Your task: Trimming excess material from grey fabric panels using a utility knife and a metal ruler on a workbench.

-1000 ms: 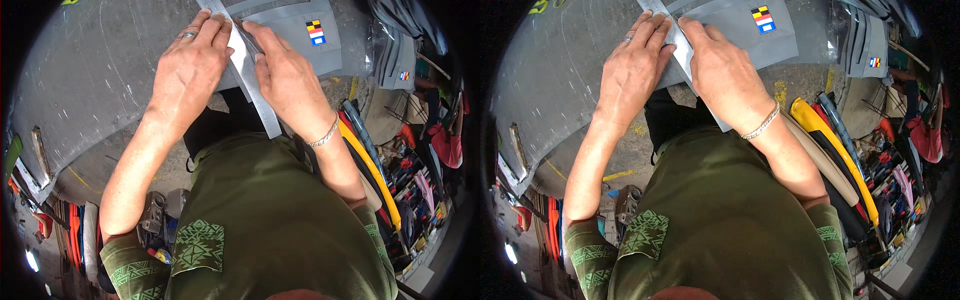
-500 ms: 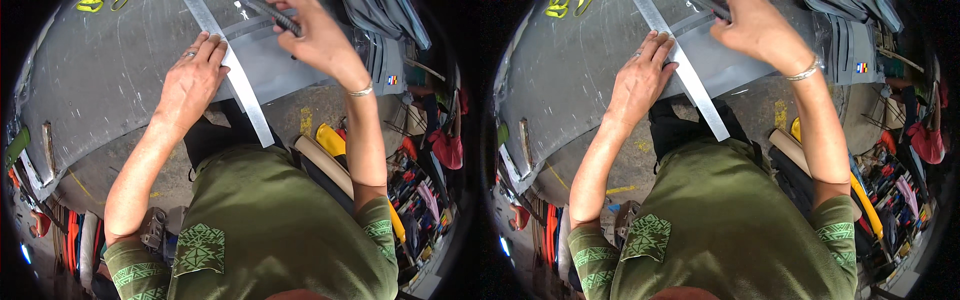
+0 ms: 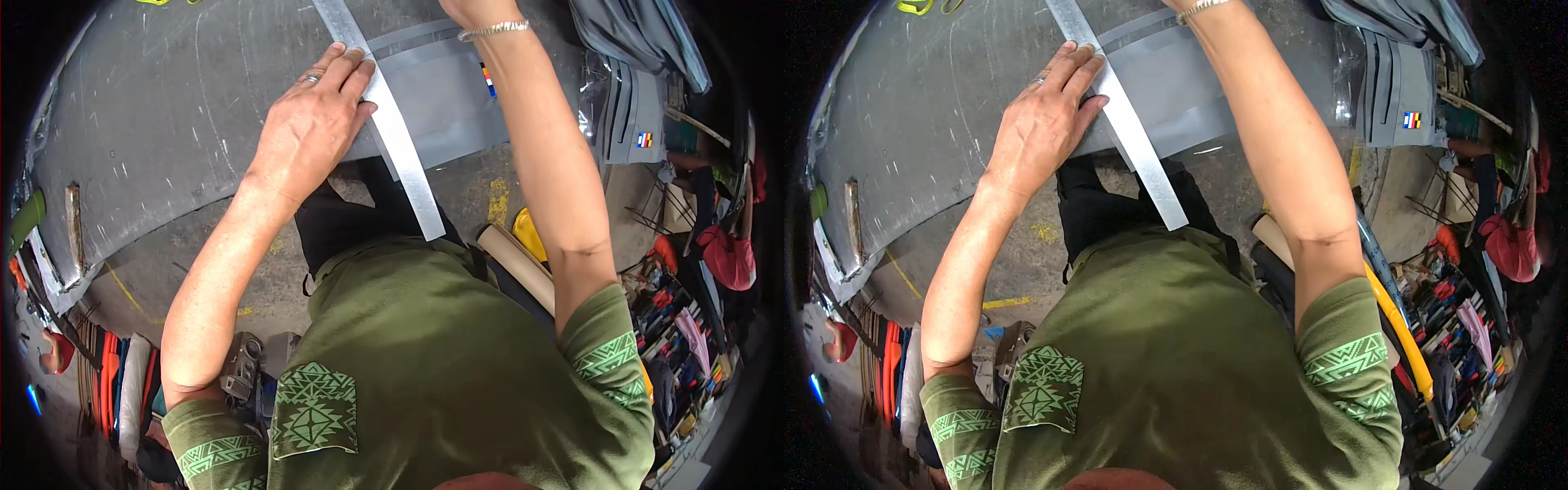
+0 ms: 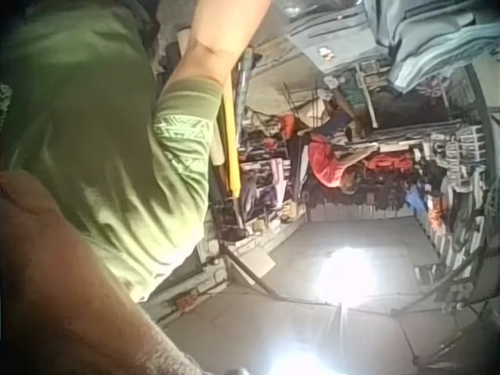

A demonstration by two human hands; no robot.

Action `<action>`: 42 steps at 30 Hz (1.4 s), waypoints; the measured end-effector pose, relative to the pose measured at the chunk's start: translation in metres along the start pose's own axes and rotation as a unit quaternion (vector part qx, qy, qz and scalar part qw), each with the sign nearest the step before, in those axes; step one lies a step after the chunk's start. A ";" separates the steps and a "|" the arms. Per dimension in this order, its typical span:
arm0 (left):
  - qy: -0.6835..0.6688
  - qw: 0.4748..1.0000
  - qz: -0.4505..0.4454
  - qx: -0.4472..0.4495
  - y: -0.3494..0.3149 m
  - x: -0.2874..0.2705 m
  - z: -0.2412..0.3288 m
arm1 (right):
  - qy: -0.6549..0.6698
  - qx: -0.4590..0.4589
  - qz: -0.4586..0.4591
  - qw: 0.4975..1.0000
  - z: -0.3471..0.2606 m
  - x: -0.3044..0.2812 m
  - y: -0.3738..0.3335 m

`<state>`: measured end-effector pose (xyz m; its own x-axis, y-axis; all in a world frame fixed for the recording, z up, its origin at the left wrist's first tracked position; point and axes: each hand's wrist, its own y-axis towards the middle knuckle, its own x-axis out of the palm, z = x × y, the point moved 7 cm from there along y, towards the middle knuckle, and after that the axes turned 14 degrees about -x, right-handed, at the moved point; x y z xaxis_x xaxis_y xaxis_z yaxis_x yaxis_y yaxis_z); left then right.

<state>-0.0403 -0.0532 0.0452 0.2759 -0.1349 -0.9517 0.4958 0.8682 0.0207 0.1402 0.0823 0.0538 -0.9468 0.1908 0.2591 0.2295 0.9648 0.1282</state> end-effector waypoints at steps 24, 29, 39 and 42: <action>0.035 0.999 0.002 0.009 0.001 0.004 0.001 | 0.079 0.123 -0.102 0.984 0.075 0.058 -0.034; 0.046 0.999 0.009 0.014 0.003 0.001 0.004 | 0.082 0.119 -0.098 0.985 0.076 0.057 -0.034; 0.034 0.999 0.000 0.005 0.003 0.002 0.002 | 0.059 0.114 -0.095 0.987 0.072 0.056 -0.035; 0.049 0.999 0.004 0.014 0.004 -0.001 0.006 | 0.052 0.108 -0.096 0.988 0.069 0.055 -0.037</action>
<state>-0.0338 -0.0529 0.0483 0.1994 -0.0798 -0.9767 0.5171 0.8552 0.0357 0.0638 0.0700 -0.0031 -0.9374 -0.0082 0.3482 -0.0160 0.9997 -0.0196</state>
